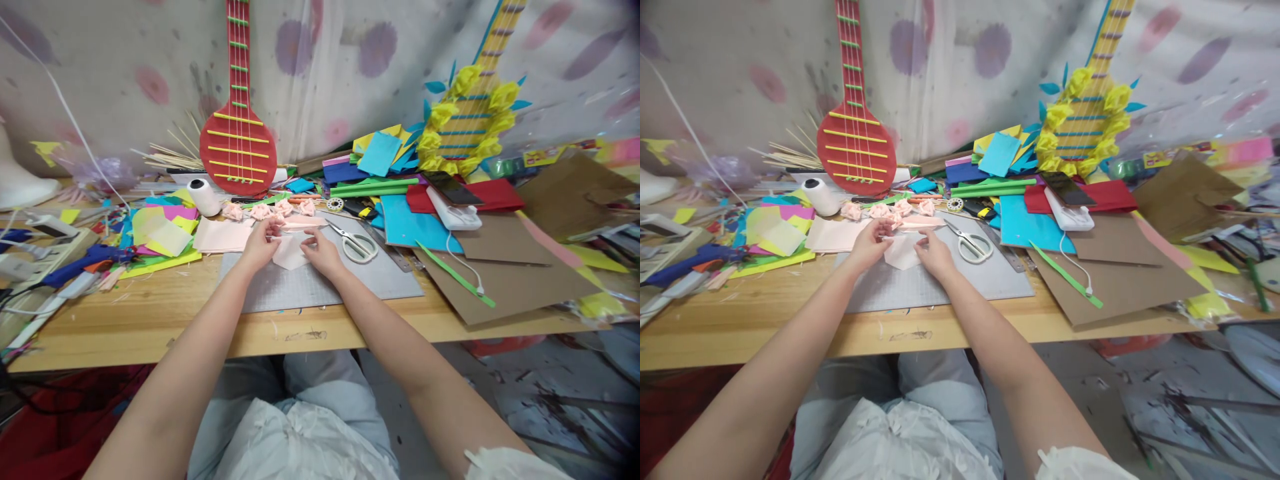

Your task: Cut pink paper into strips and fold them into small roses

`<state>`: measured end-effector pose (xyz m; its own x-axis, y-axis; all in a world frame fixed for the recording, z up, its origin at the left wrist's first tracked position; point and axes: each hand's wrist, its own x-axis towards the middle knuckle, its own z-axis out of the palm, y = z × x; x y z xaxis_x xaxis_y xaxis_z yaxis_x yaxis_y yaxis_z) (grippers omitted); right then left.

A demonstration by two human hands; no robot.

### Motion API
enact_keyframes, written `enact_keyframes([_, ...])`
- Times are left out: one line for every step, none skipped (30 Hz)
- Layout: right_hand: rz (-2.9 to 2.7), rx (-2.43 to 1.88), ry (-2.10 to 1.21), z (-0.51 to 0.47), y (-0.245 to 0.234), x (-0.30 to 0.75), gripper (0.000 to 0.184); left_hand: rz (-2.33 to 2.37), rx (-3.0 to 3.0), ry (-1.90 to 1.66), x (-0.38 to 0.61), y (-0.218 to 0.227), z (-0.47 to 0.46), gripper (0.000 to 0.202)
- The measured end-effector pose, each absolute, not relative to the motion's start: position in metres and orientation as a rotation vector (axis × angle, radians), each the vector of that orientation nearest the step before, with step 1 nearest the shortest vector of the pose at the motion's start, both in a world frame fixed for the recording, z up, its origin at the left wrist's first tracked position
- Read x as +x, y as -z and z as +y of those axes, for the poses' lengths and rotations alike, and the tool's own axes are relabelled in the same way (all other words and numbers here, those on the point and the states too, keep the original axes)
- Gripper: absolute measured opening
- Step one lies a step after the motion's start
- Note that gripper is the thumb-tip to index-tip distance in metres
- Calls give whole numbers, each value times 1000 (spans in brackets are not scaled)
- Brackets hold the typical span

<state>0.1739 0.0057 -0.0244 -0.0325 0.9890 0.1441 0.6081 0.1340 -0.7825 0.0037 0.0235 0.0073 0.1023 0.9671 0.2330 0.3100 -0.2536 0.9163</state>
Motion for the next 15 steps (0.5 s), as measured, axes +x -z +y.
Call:
enact_keyframes([-1684, -1555, -715, 7, 24, 175, 40, 1218, 1687, -1165, 3, -10, 24, 41])
enact_keyframes([-1659, -1552, -719, 7, 23, 176, 39, 1176, 1704, -1154, 2, -13, 25, 40])
enact_keyframes([-1646, -1542, -713, 7, 22, 178, 40, 1141, 1715, -1136, 1, -17, 26, 40])
enact_keyframes([-1642, -1527, -704, 7, 21, 180, 42, 1110, 1722, -1111, -1, -20, 27, 40])
enact_keyframes([-1647, -1509, -698, 7, 20, 181, 44, 1076, 1727, -1081, -2, -22, 28, 40])
enact_keyframes([-1661, -1494, -702, 6, 18, 183, 46, 1041, 1731, -1053, -3, -25, 30, 41])
enact_keyframes([-1684, -1483, -715, 6, 17, 184, 47, 1006, 1733, -1032, -4, -27, 32, 42])
enact_keyframes([-1714, -1474, -730, 5, 17, 184, 48, 974, 1736, -1017, -4, -29, 34, 43])
enact_keyframes([-1749, -1464, -745, 4, 16, 185, 47, 951, 1741, -1006, -3, -31, 36, 44])
enact_keyframes([-1779, -1456, -756, 4, 16, 184, 47, 942, 1750, -1002, -2, -33, 38, 45])
enact_keyframes([-1794, -1454, -759, 3, 16, 184, 46, 952, 1763, -1008, -1, -34, 40, 46])
enact_keyframes([-1789, -1465, -758, 3, 17, 183, 44, 983, 1782, -1029, 1, -35, 42, 46])
enact_keyframes([-1761, -1493, -756, 3, 17, 181, 43, 1034, 1801, -1068, 4, -36, 45, 45])
enact_keyframes([-1714, -1539, -752, 3, 18, 180, 41, 1106, 1811, -1126, 6, -35, 47, 44])
enact_keyframes([-1655, -1597, -742, 4, 18, 178, 39, 1189, 1811, -1192, 8, -33, 49, 42])
